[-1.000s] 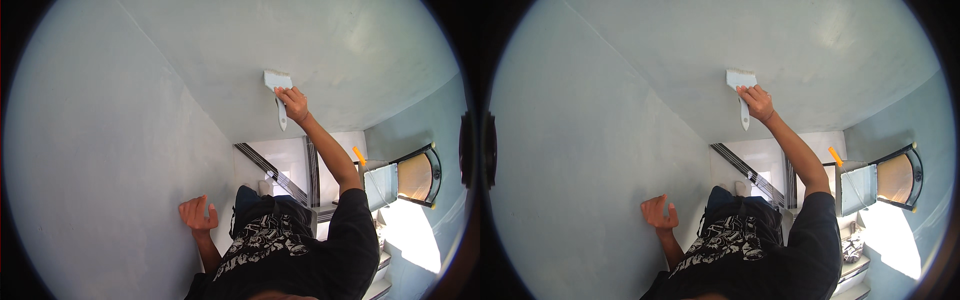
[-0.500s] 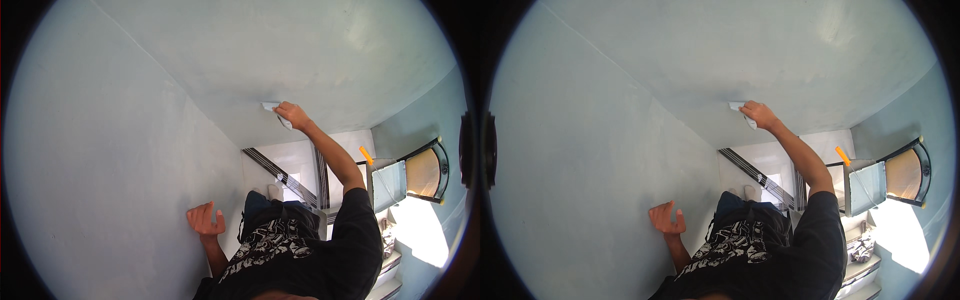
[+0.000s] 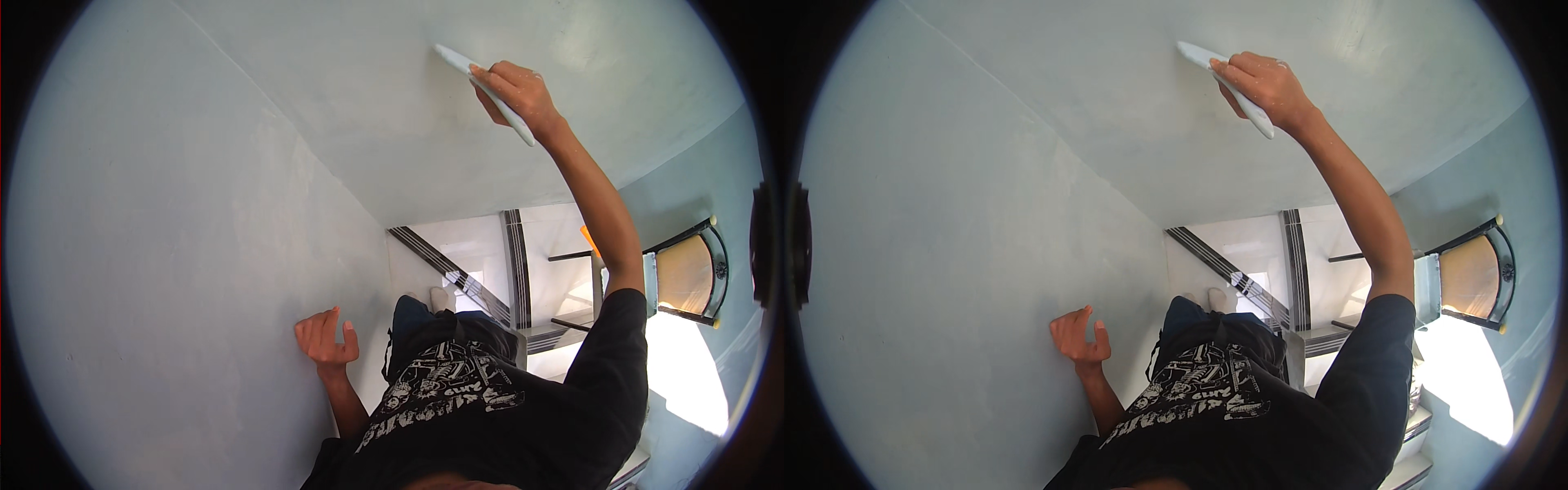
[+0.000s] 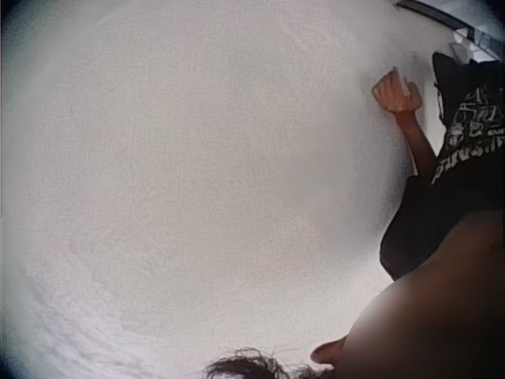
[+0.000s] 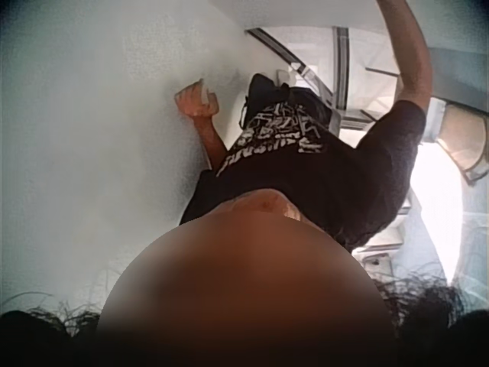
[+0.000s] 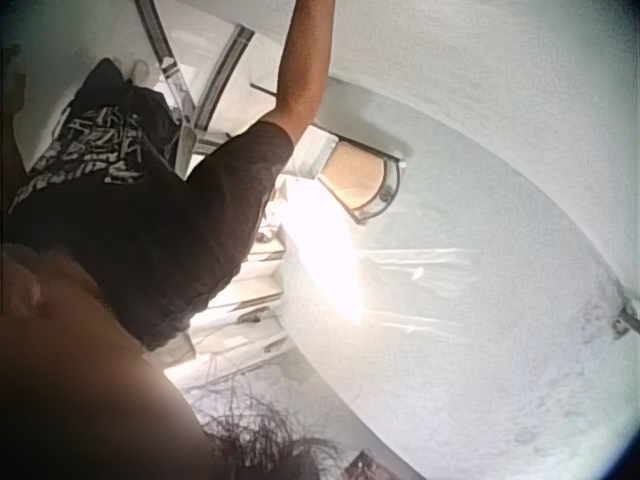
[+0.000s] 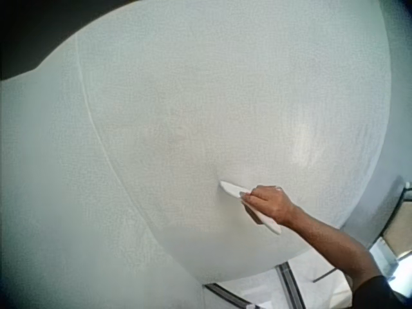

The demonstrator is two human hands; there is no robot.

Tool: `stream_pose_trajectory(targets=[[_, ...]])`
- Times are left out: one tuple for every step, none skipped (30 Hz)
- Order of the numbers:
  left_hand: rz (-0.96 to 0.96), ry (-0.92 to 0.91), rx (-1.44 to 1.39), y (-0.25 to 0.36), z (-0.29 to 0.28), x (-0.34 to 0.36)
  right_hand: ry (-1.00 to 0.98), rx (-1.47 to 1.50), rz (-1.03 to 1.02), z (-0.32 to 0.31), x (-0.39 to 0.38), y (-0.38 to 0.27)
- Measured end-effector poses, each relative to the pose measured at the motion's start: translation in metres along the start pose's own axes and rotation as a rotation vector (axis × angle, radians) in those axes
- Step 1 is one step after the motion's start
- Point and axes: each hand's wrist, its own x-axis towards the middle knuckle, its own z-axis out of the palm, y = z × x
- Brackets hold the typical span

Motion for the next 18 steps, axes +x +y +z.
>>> stream_pose_trajectory(targets=[[0.003, -0.005, 0.005, 0.001, 0.001, 0.001, -0.003, -0.002, -0.001, -0.006, 0.012, -0.001], [0.002, -0.005, 0.003, 0.001, 0.001, 0.000, 0.189, 0.001, 0.051, -0.008, 0.024, -0.003], [0.002, -0.005, 0.008, 0.000, 0.001, 0.000, 0.381, 0.006, 0.106, -0.005, 0.031, -0.007], [0.002, -0.004, 0.014, -0.001, 0.000, -0.001, 0.381, 0.009, 0.108, 0.005, 0.032, -0.009], [0.004, -0.005, 0.007, 0.000, -0.001, -0.001, 0.487, 0.100, 0.205, 0.018, 0.027, -0.009], [0.007, -0.004, 0.019, 0.000, -0.001, 0.000, 0.596, 0.197, 0.301, 0.032, 0.021, -0.010], [0.009, -0.004, 0.033, 0.001, -0.001, 0.000, 0.614, 0.149, 0.310, 0.044, 0.011, -0.018], [0.008, -0.002, 0.035, 0.001, -0.001, 0.000, 0.558, 0.165, 0.365, 0.059, -0.006, -0.027], [0.007, -0.012, 0.022, 0.001, 0.000, 0.000, 0.543, 0.155, 0.338, 0.077, -0.030, -0.030], [0.002, -0.022, 0.017, 0.000, 0.001, 0.001, 0.507, 0.131, 0.322, 0.092, -0.050, -0.039], [0.000, -0.022, 0.023, -0.001, 0.001, 0.002, 0.495, 0.149, 0.367, 0.107, -0.070, -0.050], [0.000, -0.022, 0.027, 0.000, 0.001, 0.002, 0.481, 0.158, 0.397, 0.119, -0.088, -0.060], [0.001, -0.022, 0.030, 0.001, 0.000, 0.002, 0.431, 0.153, 0.424, 0.130, -0.108, -0.070], [-0.002, -0.025, 0.037, 0.002, -0.001, 0.001, 0.432, 0.161, 0.426, 0.140, -0.125, -0.079], [-0.004, -0.035, 0.032, 0.002, -0.001, 0.001, 0.398, 0.155, 0.461, 0.148, -0.140, -0.085], [-0.005, -0.048, 0.029, 0.001, -0.003, -0.001, 0.364, 0.152, 0.498, 0.156, -0.155, -0.093], [-0.002, -0.050, 0.032, 0.001, -0.004, -0.002, 0.368, 0.154, 0.501, 0.164, -0.171, -0.101], [-0.001, -0.051, 0.030, 0.000, -0.003, -0.003, 0.315, 0.161, 0.555, 0.173, -0.188, -0.107]])
